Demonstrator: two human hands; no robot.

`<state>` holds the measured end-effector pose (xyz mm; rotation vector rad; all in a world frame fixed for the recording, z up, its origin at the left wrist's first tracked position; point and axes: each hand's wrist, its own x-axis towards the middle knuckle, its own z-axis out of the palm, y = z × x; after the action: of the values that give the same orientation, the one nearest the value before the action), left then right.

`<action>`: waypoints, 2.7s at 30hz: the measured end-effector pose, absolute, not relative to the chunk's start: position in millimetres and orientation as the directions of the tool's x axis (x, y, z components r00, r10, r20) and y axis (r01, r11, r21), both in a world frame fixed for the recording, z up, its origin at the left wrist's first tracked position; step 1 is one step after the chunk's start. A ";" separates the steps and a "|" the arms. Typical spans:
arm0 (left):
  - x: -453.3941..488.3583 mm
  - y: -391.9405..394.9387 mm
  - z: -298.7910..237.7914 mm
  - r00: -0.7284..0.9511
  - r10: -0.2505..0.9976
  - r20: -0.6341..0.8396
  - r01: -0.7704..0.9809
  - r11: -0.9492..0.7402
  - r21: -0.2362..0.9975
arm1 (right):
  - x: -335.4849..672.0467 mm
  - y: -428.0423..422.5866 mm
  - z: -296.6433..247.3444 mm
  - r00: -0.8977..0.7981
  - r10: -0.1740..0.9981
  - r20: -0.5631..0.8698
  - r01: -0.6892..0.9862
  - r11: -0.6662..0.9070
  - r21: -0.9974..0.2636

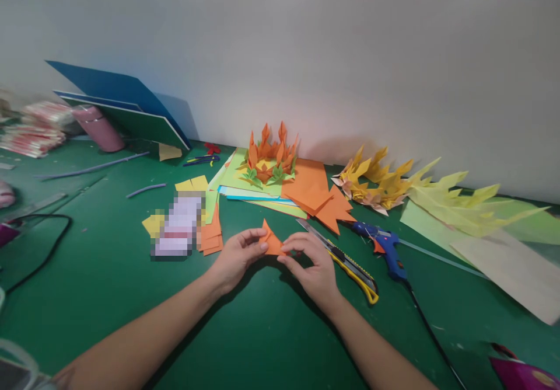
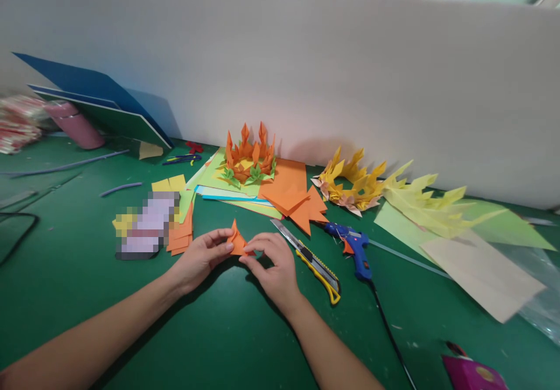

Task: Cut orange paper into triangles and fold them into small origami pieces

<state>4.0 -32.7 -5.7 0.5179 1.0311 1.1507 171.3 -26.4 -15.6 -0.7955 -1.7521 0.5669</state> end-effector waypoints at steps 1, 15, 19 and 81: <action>3.7 -32.7 -6.2 0.052 0.920 -0.388 -0.492 0.362 0.792 | 171.3 -26.4 -15.7 -0.189 0.758 0.625 0.234 0.653 -0.721; 6.4 -35.3 3.7 -0.036 0.963 -0.266 -0.293 0.245 0.924 | 170.6 -27.4 -18.7 -0.253 0.748 0.613 0.290 0.663 -0.690; 6.4 -35.0 1.0 -0.078 0.983 -0.166 -0.223 0.145 0.964 | 170.4 -27.7 -19.7 -0.256 0.727 0.637 0.313 0.686 -0.656; 6.7 -37.2 -13.7 0.158 0.973 0.167 0.334 -0.212 0.918 | 168.6 -23.4 -30.5 -0.275 0.841 0.466 0.336 0.538 -0.773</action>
<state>6.7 -37.2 -13.7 1.6759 1.2678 1.0635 168.6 -23.4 -30.5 -0.9681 -1.8470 0.6825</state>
